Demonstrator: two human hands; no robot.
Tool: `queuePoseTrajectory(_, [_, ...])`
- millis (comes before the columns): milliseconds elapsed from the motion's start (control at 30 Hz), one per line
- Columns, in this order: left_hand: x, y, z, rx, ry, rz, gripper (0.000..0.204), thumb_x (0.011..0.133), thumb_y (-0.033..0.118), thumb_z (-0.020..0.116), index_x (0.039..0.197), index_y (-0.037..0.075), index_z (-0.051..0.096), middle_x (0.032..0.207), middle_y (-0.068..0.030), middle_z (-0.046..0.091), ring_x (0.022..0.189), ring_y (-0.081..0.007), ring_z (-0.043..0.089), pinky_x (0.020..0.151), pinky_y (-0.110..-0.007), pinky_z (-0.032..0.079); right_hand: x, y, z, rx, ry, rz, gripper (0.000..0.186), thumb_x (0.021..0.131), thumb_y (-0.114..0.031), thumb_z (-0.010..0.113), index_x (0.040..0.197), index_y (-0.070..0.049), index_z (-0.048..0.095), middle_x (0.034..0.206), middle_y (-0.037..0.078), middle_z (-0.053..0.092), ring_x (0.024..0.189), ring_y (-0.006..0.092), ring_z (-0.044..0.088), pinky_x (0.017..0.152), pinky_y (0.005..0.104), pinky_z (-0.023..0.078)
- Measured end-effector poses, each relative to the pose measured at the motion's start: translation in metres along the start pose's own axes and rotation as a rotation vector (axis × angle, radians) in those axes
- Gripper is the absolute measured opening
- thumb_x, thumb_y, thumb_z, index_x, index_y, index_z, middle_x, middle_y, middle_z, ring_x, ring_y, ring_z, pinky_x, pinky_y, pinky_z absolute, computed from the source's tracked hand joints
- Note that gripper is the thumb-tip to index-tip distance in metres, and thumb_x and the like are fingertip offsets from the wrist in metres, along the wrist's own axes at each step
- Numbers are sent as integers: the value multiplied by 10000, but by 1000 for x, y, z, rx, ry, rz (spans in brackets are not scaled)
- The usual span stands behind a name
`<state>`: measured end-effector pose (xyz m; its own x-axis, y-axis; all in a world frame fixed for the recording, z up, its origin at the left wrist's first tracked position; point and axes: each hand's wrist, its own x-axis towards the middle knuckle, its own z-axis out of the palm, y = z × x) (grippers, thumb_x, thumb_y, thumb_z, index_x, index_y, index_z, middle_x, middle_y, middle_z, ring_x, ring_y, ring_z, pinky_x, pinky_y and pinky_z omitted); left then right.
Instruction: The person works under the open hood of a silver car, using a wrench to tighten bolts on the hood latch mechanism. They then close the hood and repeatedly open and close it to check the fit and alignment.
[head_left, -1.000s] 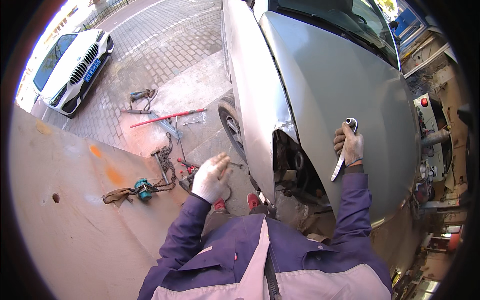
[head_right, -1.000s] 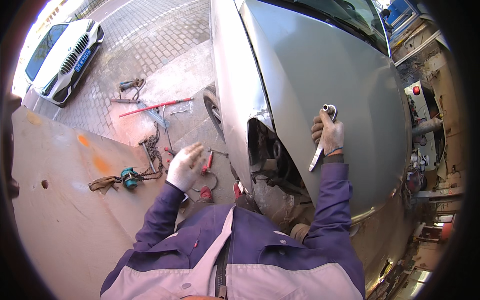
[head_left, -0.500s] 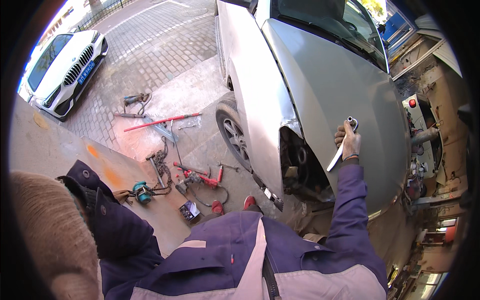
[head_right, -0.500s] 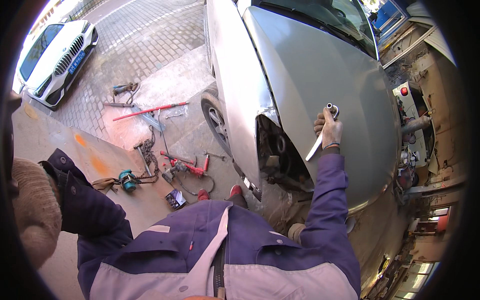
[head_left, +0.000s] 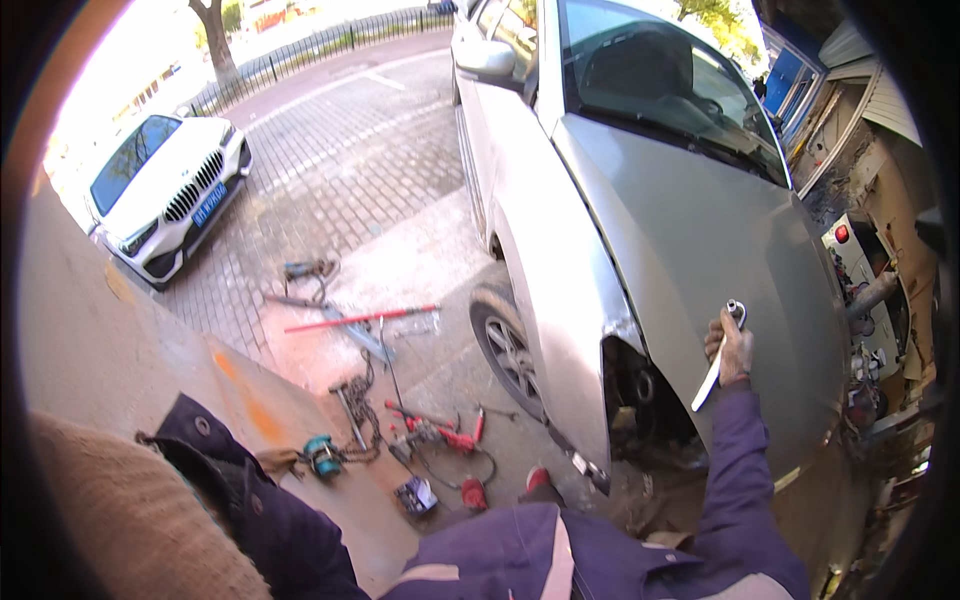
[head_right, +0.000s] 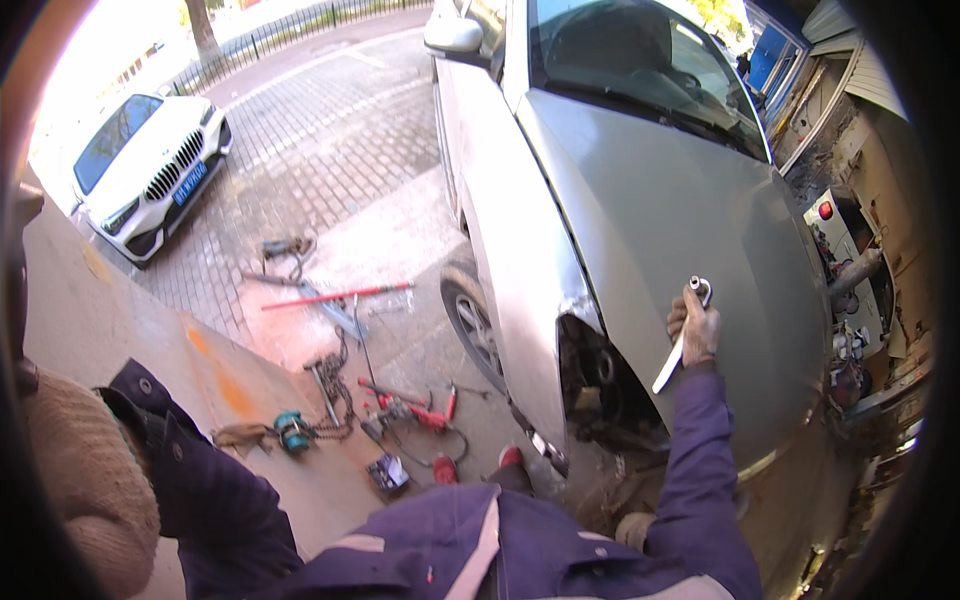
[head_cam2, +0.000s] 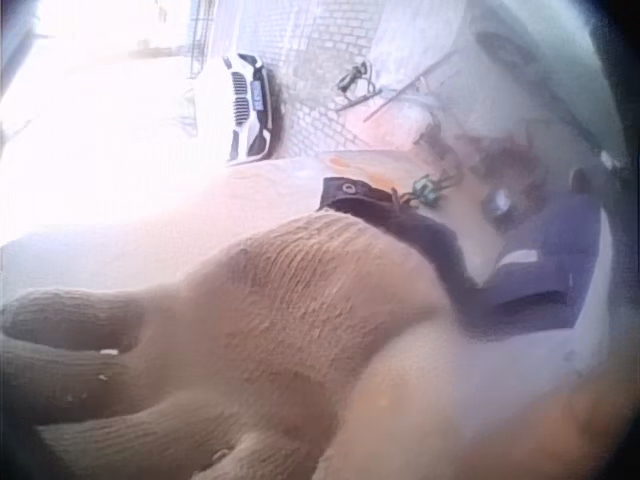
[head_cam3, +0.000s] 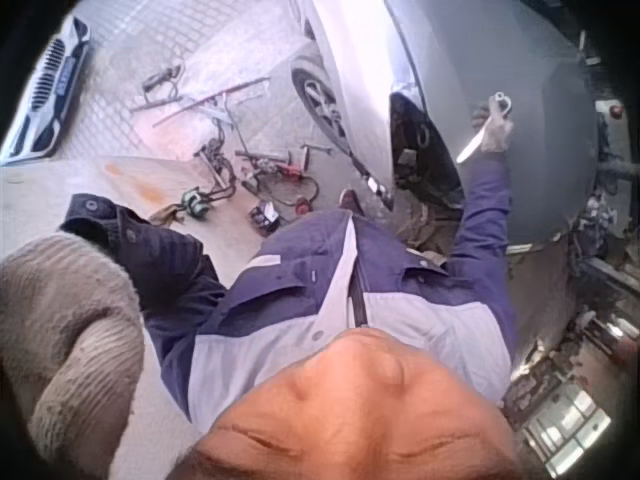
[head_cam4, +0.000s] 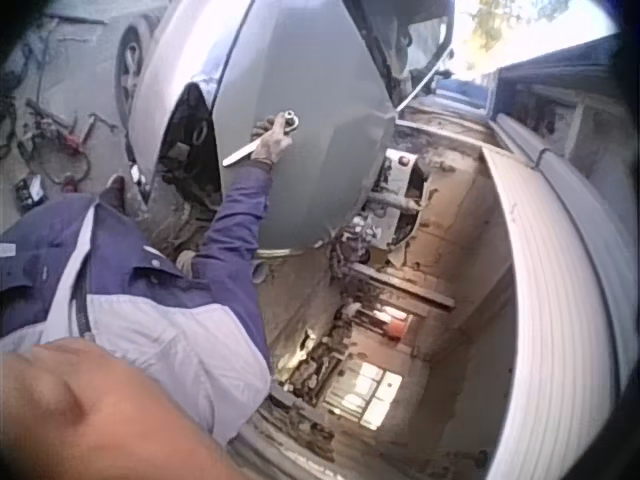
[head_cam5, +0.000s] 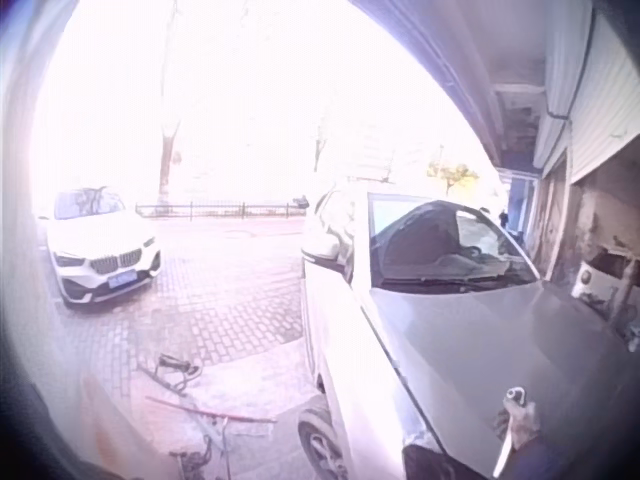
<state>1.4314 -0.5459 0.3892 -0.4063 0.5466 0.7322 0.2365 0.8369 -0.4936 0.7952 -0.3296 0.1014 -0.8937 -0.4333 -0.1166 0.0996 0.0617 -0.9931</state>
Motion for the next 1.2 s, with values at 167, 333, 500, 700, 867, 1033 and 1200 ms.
queuePoseTrajectory(167, [-6,-16,12,11,-28,-77,535,1208,338,496,1569,-44,600,1532,-273,678,1442,-418,656,1259,-547,497,-2,3,1,-33,35,-15,438,1105,-434,729,854,-94,616,662,-28,550,472,60,462,416,236,331])
queuePoseTrajectory(333, [7,-16,28,-3,-30,-39,514,1204,331,518,1543,-39,626,1510,-270,696,1431,-417,669,1250,-549,509,-6,1,9,75,4,-77,414,1098,-336,722,799,-102,556,608,-49,465,449,66,430,415,263,338])
queuePoseTrajectory(500, [7,-19,41,-13,-16,-39,493,1199,324,539,1518,-34,653,1488,-267,715,1421,-417,681,1241,-552,522,1,1,-2,-20,5,44,368,1121,-355,751,865,-119,632,719,-42,578,533,50,513,449,240,372])
queuePoseTrajectory(700, [8,-10,59,-9,32,-9,468,1194,315,564,1488,-28,686,1462,-263,738,1408,-416,696,1230,-555,537,8,9,-7,92,-59,-51,256,1113,-285,763,987,-85,665,825,-16,639,593,65,564,473,228,410])
queuePoseTrajectory(867, [1,-16,77,17,170,-125,448,1189,308,585,1462,-23,712,1440,-260,756,1398,-416,709,1221,-558,549,-1,2,2,105,-45,-36,241,1106,-268,771,997,-74,678,842,-9,651,611,67,577,471,235,412])
queuePoseTrajectory(1033, [-35,-3,152,3,226,-648,428,1184,301,607,1437,-19,739,1418,-257,775,1388,-415,722,1212,-561,562,-12,-6,11,64,19,-37,294,1087,-281,792,972,-36,677,832,9,642,622,68,577,484,228,411])
queuePoseTrajectory(1200, [-77,43,259,-137,-118,-1053,347,918,-6,786,1265,5,800,1361,-198,794,1315,-396,731,1122,-504,588,-20,-14,17,113,36,-2,302,1081,-277,789,967,-25,668,849,20,638,624,60,562,489,220,401])
